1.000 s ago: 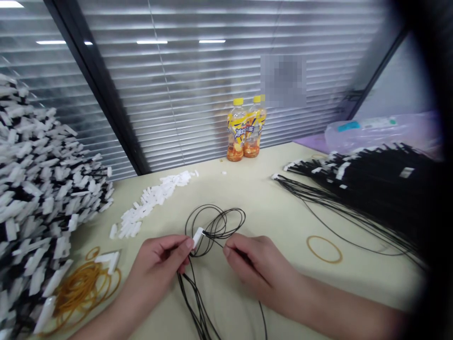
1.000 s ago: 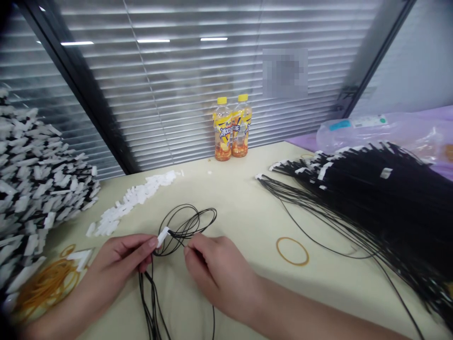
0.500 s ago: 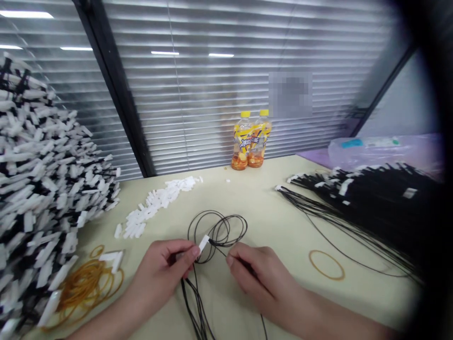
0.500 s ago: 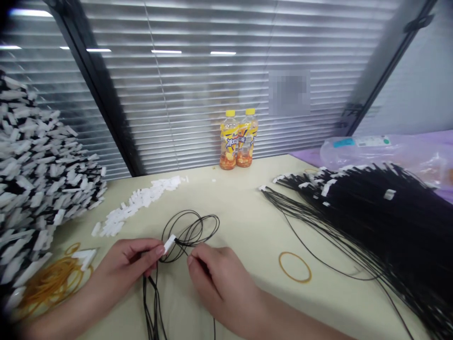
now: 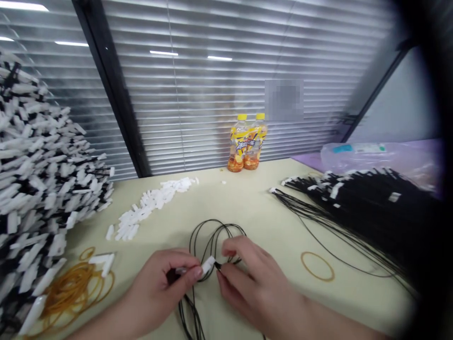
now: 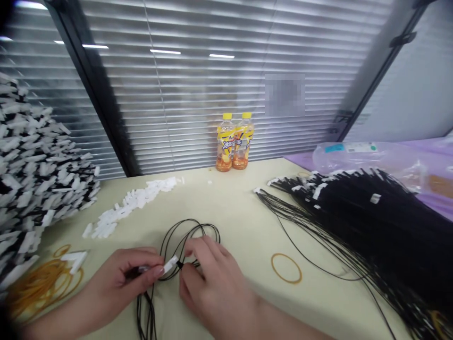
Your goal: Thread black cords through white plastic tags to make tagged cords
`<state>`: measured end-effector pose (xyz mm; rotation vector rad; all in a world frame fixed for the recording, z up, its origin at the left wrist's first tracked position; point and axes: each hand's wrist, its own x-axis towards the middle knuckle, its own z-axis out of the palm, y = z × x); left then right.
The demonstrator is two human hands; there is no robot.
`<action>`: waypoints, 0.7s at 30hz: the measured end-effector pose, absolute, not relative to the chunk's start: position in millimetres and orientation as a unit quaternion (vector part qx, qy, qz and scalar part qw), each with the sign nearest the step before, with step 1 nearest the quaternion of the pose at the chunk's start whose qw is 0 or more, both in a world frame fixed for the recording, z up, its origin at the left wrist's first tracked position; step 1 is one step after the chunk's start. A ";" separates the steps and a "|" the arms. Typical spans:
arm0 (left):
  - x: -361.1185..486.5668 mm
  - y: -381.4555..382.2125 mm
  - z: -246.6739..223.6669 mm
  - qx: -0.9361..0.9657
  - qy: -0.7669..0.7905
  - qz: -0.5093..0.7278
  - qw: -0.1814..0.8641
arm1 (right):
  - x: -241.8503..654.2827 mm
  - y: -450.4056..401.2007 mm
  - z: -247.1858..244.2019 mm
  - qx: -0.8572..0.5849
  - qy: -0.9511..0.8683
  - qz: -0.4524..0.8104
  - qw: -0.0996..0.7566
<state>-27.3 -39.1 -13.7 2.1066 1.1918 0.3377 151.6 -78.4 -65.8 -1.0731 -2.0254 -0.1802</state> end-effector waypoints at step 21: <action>-28.7 -40.4 -14.4 0.819 0.436 0.109 0.356 | 145.9 -74.5 -63.3 -0.336 -0.820 -0.049 0.461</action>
